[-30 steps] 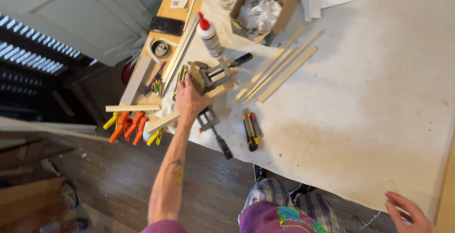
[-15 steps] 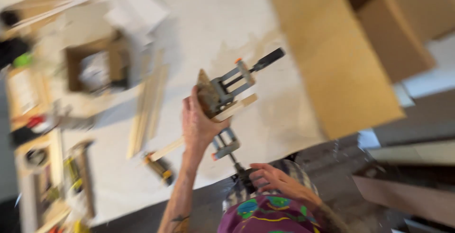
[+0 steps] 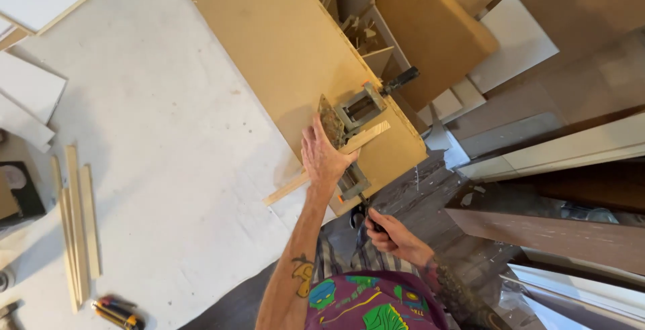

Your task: Applying wood glue to wooden frame components and securing them in a corner clamp on a workbench.

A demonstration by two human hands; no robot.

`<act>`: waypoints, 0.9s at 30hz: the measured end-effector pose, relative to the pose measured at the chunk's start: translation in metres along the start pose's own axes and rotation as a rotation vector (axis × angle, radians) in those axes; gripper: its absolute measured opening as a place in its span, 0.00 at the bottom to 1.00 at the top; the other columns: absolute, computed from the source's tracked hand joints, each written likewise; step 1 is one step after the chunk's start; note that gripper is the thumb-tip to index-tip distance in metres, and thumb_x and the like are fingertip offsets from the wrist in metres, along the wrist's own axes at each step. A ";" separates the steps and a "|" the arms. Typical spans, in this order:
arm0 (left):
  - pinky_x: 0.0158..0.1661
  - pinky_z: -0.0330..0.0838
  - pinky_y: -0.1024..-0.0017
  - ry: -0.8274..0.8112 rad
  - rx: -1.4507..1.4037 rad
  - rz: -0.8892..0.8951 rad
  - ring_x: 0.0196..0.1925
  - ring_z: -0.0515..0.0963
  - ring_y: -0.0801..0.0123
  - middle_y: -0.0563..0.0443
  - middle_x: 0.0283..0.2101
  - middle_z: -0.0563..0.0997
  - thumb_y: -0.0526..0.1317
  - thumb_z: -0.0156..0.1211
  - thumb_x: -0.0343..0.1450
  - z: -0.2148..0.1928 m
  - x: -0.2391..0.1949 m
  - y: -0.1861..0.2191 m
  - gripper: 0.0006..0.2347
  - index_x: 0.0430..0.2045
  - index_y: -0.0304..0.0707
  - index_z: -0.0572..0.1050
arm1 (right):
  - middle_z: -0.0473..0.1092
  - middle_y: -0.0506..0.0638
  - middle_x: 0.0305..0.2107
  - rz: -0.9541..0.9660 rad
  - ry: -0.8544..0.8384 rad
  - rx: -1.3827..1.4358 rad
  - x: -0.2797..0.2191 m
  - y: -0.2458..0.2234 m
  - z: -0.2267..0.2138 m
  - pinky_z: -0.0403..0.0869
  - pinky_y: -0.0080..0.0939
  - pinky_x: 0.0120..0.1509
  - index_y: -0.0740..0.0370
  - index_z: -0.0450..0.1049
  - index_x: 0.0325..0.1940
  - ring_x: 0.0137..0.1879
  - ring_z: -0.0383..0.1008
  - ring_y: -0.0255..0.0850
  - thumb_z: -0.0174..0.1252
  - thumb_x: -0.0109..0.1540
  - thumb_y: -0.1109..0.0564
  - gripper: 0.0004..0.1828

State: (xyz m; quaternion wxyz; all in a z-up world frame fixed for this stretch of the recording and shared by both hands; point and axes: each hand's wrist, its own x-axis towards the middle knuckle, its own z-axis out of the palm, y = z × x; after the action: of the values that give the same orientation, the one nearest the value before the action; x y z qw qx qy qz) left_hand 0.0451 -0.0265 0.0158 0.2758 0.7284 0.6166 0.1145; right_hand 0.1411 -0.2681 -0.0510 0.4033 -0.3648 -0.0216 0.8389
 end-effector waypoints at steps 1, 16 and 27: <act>0.55 0.70 0.50 -0.043 -0.006 -0.021 0.58 0.73 0.42 0.40 0.57 0.67 0.52 0.84 0.47 0.006 0.003 0.000 0.57 0.72 0.45 0.51 | 0.49 0.40 0.16 -0.027 0.036 -0.048 0.005 0.001 -0.008 0.52 0.33 0.20 0.57 0.65 0.37 0.16 0.43 0.30 0.40 0.75 0.38 0.24; 0.53 0.71 0.53 -0.121 0.070 0.010 0.59 0.73 0.43 0.39 0.58 0.65 0.55 0.80 0.52 0.009 0.004 0.004 0.58 0.76 0.42 0.45 | 0.79 0.59 0.30 -0.062 0.492 -0.118 -0.014 0.013 0.011 0.80 0.42 0.30 0.68 0.78 0.50 0.32 0.79 0.45 0.41 0.69 0.29 0.38; 0.52 0.72 0.53 -0.117 0.049 0.041 0.59 0.74 0.42 0.35 0.59 0.66 0.57 0.78 0.53 0.017 0.007 -0.002 0.59 0.76 0.41 0.43 | 0.73 0.59 0.21 -0.110 0.552 0.055 -0.005 0.041 -0.005 0.77 0.39 0.22 0.69 0.76 0.48 0.22 0.76 0.45 0.34 0.64 0.14 0.54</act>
State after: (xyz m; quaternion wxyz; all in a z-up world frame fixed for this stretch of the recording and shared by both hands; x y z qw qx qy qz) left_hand 0.0536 -0.0241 -0.0001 0.2911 0.7530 0.5868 0.0624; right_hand 0.1195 -0.3003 -0.0647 0.4486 -0.5667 0.0923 0.6849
